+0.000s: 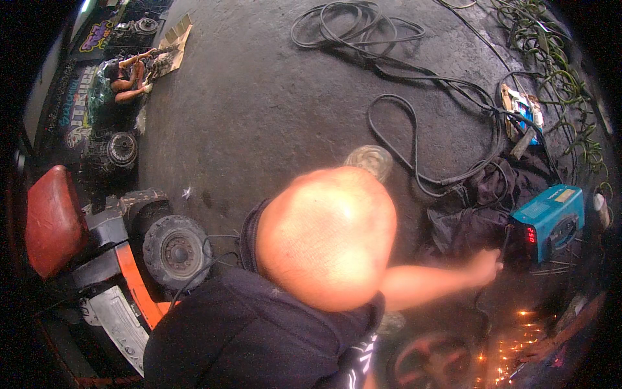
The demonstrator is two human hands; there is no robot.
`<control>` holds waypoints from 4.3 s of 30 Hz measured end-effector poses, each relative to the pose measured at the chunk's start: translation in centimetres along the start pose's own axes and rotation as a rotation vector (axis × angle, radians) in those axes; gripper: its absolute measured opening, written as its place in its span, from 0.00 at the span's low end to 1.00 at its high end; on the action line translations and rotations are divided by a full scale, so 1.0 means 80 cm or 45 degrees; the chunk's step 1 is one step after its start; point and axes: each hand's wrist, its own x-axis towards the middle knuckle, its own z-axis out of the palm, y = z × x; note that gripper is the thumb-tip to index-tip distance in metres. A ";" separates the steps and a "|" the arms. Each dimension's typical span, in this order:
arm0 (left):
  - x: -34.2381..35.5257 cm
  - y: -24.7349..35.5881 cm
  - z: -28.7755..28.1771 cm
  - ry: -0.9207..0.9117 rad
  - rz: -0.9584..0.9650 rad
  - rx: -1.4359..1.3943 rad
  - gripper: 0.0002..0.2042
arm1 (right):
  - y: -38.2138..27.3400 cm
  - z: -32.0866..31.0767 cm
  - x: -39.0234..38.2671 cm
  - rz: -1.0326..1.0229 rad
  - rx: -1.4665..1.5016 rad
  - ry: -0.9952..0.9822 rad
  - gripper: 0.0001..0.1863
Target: The person joins metal components of a wheeled frame using a welding tool while a second person assists by holding the parts in place.
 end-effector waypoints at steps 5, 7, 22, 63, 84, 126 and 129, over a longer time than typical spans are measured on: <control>0.002 -0.004 0.006 0.021 -0.011 0.009 0.09 | 0.004 0.000 -0.001 0.044 -0.021 -0.032 0.30; 0.003 -0.006 0.008 0.050 -0.033 0.040 0.09 | 0.006 -0.001 -0.001 0.034 -0.045 -0.034 0.31; 0.000 0.001 -0.003 -0.039 -0.040 0.005 0.08 | 0.016 0.003 -0.010 0.012 -0.202 -0.119 0.31; -0.009 0.022 -0.023 -0.073 -0.026 -0.014 0.10 | -0.022 -0.024 0.010 0.041 -0.080 -0.100 0.31; -0.006 0.015 -0.015 -0.032 -0.015 -0.027 0.09 | -0.031 -0.009 0.010 -0.018 -0.048 0.137 0.28; -0.005 0.015 -0.017 -0.092 -0.037 -0.011 0.10 | -0.022 -0.020 0.010 0.096 -0.100 -0.131 0.32; -0.007 0.018 -0.020 -0.090 0.005 -0.005 0.10 | -0.023 -0.019 0.010 0.108 -0.103 -0.126 0.32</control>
